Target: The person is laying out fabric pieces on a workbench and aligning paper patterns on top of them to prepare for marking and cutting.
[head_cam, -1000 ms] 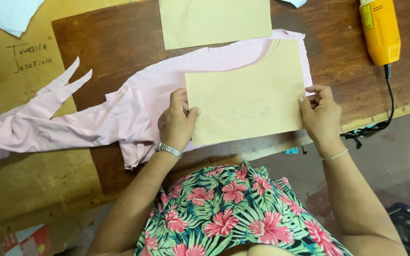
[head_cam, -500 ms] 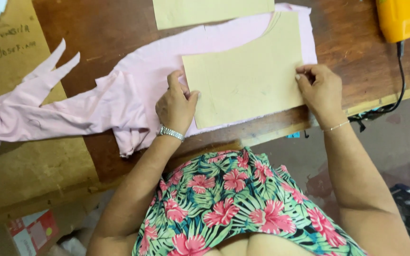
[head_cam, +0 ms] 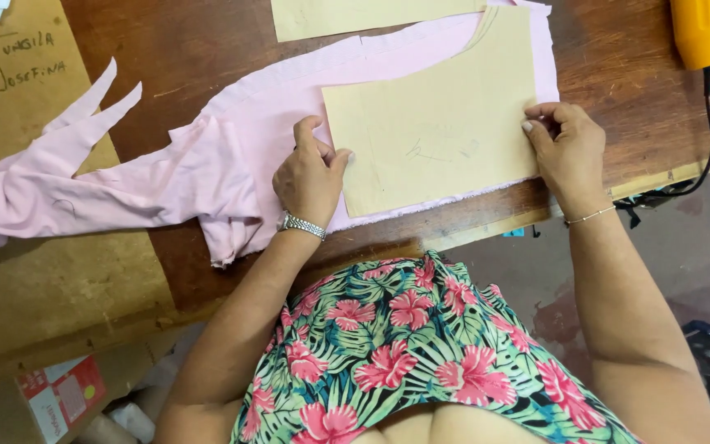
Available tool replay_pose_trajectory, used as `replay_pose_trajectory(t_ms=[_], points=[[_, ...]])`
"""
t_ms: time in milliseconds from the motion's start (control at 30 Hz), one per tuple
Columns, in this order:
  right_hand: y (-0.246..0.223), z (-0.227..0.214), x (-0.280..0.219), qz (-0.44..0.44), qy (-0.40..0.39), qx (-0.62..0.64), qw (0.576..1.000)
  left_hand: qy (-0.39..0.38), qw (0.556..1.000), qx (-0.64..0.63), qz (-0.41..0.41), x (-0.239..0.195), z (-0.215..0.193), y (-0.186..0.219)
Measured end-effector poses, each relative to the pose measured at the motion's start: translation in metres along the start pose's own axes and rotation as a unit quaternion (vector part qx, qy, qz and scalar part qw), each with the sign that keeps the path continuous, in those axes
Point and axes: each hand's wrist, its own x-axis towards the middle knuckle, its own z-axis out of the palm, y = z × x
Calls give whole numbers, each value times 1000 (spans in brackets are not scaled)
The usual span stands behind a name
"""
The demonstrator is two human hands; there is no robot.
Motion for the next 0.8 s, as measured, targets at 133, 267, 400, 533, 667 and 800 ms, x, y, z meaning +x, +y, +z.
replay_pose_trajectory(t_ms=[133, 267, 400, 533, 667, 800], points=[[4, 2, 1, -11, 8, 1, 1000, 4, 1000, -2, 0, -1, 0, 0], [6, 3, 0, -11, 13, -1, 1000, 11, 1000, 11, 6, 0, 2, -2], [4, 2, -1, -19, 16, -20, 999, 21, 999, 26, 13, -1, 6, -2], [-4, 1, -2, -21, 30, -40, 999, 37, 998, 32, 27, -4, 6, -1], [-10, -1, 1, 24, 28, -37, 999, 37, 998, 45, 18, -3, 6, 1], [-12, -3, 0, 80, 10, 22, 996, 28, 998, 44, 18, -4, 6, -2]])
